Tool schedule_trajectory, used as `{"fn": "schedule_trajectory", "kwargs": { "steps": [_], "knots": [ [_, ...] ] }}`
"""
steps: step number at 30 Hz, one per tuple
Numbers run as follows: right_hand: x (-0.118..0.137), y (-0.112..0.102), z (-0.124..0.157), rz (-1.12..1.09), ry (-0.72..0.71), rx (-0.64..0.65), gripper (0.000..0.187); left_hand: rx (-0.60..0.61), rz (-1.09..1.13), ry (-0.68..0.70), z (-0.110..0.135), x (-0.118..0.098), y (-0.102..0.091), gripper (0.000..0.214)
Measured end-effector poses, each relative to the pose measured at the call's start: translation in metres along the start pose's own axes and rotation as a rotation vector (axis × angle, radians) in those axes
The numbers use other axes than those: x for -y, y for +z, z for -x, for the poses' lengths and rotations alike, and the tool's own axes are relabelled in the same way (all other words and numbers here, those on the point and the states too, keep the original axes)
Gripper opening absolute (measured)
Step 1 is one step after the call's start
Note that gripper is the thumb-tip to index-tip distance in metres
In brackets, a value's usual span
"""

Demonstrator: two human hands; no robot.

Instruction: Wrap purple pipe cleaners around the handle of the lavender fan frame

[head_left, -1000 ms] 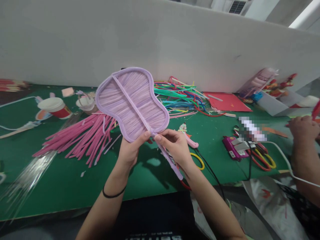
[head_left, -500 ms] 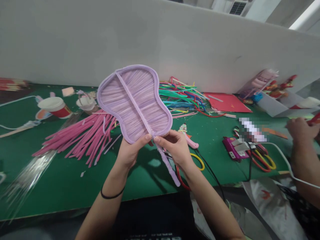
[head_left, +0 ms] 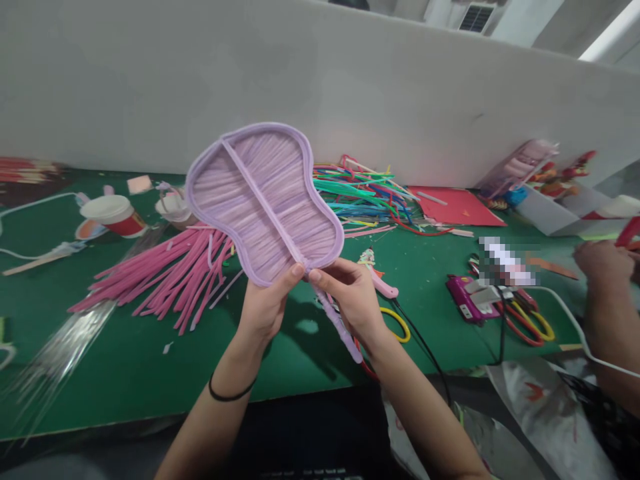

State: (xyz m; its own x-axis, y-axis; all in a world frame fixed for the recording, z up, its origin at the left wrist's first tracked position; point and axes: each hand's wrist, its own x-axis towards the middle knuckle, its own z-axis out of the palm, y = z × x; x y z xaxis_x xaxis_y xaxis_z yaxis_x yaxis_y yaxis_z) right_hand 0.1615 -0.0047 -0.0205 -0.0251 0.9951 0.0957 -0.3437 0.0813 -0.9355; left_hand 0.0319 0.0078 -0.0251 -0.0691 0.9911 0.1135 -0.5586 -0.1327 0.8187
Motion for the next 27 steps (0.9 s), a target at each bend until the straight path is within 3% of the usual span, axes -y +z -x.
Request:
{"fn": "schedule_trajectory", "kwargs": {
  "steps": [11,21,27],
  "knots": [
    [-0.004,0.002,0.002,-0.014,0.004,-0.022,0.017,0.025,-0.010,-0.015,0.000,0.003,-0.005,0.042],
    [-0.006,0.004,0.001,-0.034,0.025,-0.066,0.022,0.001,-0.057,0.045,0.001,0.008,-0.006,0.021],
    [0.000,0.009,0.006,-0.007,0.031,-0.055,0.026,-0.071,-0.109,0.214,0.002,0.018,-0.012,0.031]
  ]
}}
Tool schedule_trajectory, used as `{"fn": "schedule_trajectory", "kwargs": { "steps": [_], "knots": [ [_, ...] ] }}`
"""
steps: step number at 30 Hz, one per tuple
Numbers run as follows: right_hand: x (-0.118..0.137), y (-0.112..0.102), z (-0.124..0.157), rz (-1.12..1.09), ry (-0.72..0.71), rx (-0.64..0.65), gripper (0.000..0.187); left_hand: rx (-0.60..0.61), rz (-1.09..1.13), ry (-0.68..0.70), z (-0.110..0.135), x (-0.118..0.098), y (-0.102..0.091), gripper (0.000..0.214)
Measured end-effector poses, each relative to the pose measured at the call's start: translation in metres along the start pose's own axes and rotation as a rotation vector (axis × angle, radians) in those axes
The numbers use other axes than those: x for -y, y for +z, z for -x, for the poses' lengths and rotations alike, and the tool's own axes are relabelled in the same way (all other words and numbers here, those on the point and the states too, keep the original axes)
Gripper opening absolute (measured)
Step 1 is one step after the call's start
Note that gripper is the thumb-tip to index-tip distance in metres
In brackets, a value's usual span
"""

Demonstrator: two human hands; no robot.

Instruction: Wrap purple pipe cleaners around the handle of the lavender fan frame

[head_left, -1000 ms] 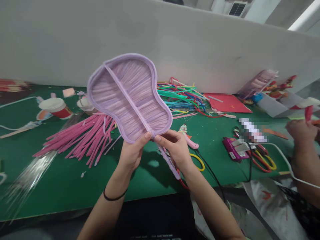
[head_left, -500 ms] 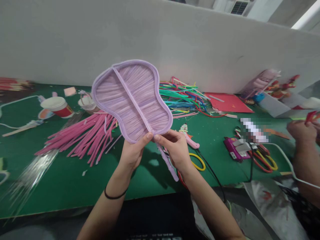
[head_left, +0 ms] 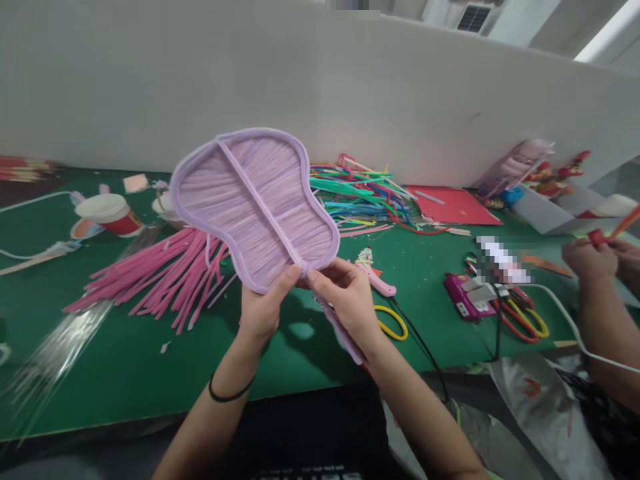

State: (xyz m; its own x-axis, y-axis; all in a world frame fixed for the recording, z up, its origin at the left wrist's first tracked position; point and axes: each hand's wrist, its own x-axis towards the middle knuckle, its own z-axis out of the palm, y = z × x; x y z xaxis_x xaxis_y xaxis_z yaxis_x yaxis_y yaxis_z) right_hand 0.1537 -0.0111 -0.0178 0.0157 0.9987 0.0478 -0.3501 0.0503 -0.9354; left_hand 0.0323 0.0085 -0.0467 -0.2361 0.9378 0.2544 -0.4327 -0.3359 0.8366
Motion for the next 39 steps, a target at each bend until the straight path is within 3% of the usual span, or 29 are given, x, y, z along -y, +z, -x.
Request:
{"fn": "schedule_trajectory", "kwargs": {
  "steps": [4,13,19,29,36,39],
  "knots": [
    [0.003,0.002,0.000,0.020,0.006,0.018,0.021,0.010,-0.106,0.084,-0.001,0.004,-0.007,0.036],
    [-0.008,-0.009,-0.002,-0.099,0.068,0.072,0.020,0.114,-0.083,-0.019,-0.003,0.000,-0.009,0.030],
    [-0.007,-0.005,0.001,-0.054,0.023,0.004,0.019,0.105,-0.128,0.006,-0.004,0.003,-0.009,0.034],
    [-0.017,0.006,-0.003,-0.057,0.014,-0.136,0.031,-0.074,-0.527,0.182,0.004,-0.005,0.000,0.032],
    [-0.019,0.012,-0.004,-0.101,0.024,-0.207,0.023,-0.092,-0.553,0.283,-0.002,0.010,-0.006,0.041],
    [-0.014,0.013,0.000,-0.100,0.063,-0.215,0.023,-0.098,-0.506,0.212,-0.002,0.005,-0.003,0.041]
  ]
}}
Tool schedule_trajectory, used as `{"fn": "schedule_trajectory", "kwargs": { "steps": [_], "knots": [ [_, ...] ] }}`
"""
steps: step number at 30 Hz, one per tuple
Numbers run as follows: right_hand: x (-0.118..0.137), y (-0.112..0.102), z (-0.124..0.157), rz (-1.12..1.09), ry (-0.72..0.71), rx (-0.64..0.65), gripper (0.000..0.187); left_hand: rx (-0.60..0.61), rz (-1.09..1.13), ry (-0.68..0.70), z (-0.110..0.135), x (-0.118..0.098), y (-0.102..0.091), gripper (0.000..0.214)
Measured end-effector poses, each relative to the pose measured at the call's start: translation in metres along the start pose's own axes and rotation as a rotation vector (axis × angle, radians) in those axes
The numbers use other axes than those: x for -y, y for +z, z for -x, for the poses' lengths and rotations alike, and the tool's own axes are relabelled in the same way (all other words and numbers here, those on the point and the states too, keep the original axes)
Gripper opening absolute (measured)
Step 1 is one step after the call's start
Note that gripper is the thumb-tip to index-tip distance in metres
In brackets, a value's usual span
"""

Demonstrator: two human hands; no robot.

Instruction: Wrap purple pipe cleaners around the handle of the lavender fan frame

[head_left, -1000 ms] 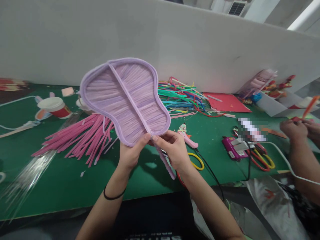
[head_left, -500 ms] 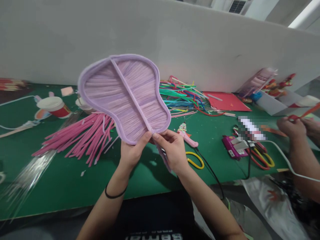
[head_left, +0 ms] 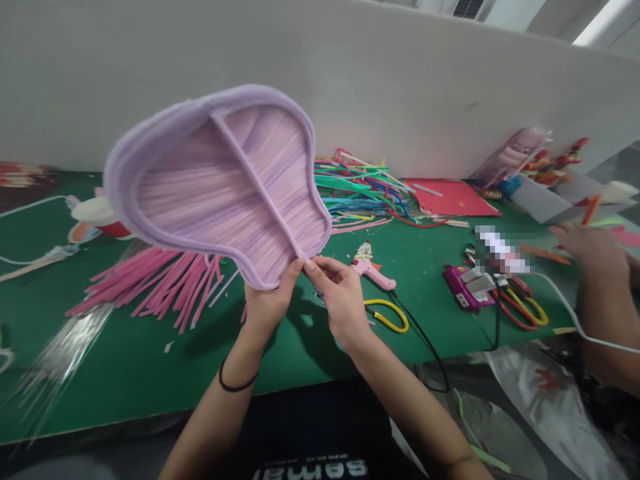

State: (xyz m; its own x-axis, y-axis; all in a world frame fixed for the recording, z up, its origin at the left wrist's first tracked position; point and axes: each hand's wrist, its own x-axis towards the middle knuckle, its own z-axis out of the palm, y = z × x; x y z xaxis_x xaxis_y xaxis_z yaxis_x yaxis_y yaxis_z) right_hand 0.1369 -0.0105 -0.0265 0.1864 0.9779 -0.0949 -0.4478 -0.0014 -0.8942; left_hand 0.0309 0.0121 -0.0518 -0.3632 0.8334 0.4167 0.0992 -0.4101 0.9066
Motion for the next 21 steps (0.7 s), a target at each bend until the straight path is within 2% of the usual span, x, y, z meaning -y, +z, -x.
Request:
{"fn": "schedule_trajectory", "kwargs": {
  "steps": [2,5,9,15,21],
  "knots": [
    [0.003,-0.001,0.003,-0.022,0.050,0.017,0.028,0.020,0.055,-0.065,-0.001,-0.007,0.000,0.038],
    [0.005,-0.003,0.004,-0.093,0.116,0.014,0.030,0.010,0.081,-0.076,-0.002,-0.013,0.000,0.036],
    [0.008,-0.005,0.001,-0.099,0.144,0.053,0.026,0.025,0.120,-0.101,-0.002,-0.009,-0.002,0.040],
    [0.015,-0.009,-0.001,-0.029,0.107,0.137,0.027,0.163,0.343,-0.128,-0.007,0.000,-0.007,0.050],
    [0.017,-0.015,-0.008,-0.078,0.193,0.274,0.030,0.300,0.456,-0.256,-0.007,-0.006,-0.010,0.047]
  ]
}}
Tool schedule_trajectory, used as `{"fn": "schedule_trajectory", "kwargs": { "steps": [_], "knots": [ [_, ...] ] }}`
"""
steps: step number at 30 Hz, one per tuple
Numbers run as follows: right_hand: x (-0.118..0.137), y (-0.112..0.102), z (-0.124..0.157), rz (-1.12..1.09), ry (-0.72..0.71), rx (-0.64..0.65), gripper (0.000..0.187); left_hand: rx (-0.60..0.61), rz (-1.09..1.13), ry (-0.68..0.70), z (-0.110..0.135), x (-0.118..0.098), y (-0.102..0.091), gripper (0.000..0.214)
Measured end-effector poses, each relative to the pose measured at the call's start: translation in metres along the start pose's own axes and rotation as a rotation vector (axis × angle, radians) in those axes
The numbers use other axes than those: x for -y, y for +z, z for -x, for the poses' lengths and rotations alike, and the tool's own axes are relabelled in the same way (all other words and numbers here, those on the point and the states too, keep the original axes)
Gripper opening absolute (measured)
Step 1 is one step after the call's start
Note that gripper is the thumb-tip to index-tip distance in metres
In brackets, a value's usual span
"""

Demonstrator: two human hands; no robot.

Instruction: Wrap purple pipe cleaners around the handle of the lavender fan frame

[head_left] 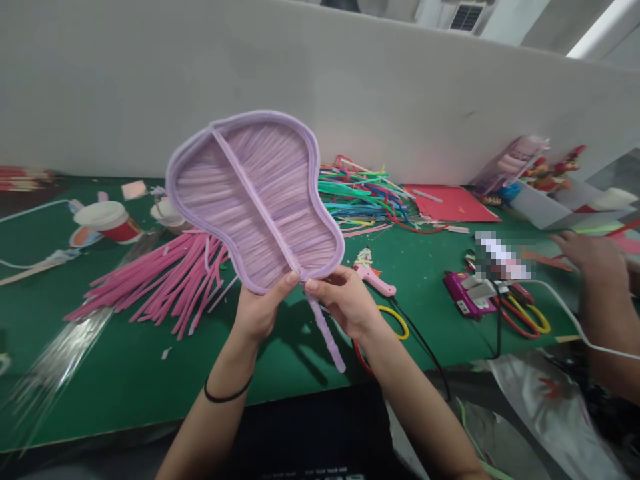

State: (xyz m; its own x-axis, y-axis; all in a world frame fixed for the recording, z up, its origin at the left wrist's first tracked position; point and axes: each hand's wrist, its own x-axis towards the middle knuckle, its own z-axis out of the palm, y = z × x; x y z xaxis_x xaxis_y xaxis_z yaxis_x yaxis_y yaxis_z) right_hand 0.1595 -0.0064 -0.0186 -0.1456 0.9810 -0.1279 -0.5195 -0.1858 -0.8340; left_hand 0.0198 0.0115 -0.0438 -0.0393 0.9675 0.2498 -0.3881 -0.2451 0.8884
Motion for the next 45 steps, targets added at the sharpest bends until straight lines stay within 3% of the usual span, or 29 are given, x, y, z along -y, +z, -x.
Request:
{"fn": "schedule_trajectory", "kwargs": {
  "steps": [5,8,14,17,20,23,26,31,34,36,37,40,41,42,45],
  "knots": [
    [0.001,-0.001,0.003,0.001,0.024,-0.006,0.030,0.007,-0.002,-0.024,0.000,-0.002,0.001,0.047],
    [0.000,0.001,0.006,0.029,-0.052,-0.053,0.026,-0.054,-0.007,0.003,0.000,0.001,0.004,0.046],
    [0.001,0.002,0.006,0.304,-0.192,-0.137,0.026,-0.170,-0.044,0.092,0.001,0.003,0.012,0.041],
    [-0.003,0.000,0.007,0.518,-0.265,-0.173,0.025,-0.167,-0.047,0.045,0.001,-0.003,0.009,0.040],
    [-0.015,-0.003,0.010,0.728,-0.470,-0.258,0.015,-0.200,-0.079,-0.050,0.005,-0.006,0.000,0.043],
    [-0.030,-0.005,0.014,0.840,-0.609,-0.199,0.008,-0.267,-0.145,-0.172,0.019,-0.002,-0.014,0.040],
    [-0.047,-0.008,0.016,0.889,-0.546,-0.077,0.010,-0.298,-0.292,-0.256,0.039,0.005,-0.025,0.026],
    [-0.065,-0.021,0.013,0.999,-0.334,0.054,0.005,-0.361,-0.389,-0.348,0.065,0.008,-0.040,0.047],
    [-0.066,-0.026,0.011,1.134,-0.279,0.132,0.004,-0.144,-0.443,-0.534,0.071,-0.005,-0.057,0.045],
    [-0.066,-0.026,0.011,1.253,-0.257,0.194,0.006,0.118,-0.685,-0.675,0.070,-0.018,-0.070,0.042],
    [-0.066,-0.026,0.011,1.307,-0.251,0.219,0.006,0.198,-0.870,-0.644,0.068,-0.023,-0.076,0.044],
    [-0.067,-0.026,0.011,1.404,-0.251,0.255,0.004,0.179,-1.286,-0.142,0.054,-0.031,-0.087,0.038],
    [-0.068,-0.026,0.011,1.425,-0.258,0.263,0.004,0.229,-1.289,0.044,0.047,-0.029,-0.089,0.029],
    [-0.069,-0.026,0.011,1.447,-0.266,0.266,0.005,0.356,-1.252,0.173,0.040,-0.024,-0.090,0.022],
    [-0.070,-0.025,0.011,1.546,-0.284,0.232,0.005,0.715,-1.112,0.234,0.021,-0.006,-0.094,0.020]
  ]
}}
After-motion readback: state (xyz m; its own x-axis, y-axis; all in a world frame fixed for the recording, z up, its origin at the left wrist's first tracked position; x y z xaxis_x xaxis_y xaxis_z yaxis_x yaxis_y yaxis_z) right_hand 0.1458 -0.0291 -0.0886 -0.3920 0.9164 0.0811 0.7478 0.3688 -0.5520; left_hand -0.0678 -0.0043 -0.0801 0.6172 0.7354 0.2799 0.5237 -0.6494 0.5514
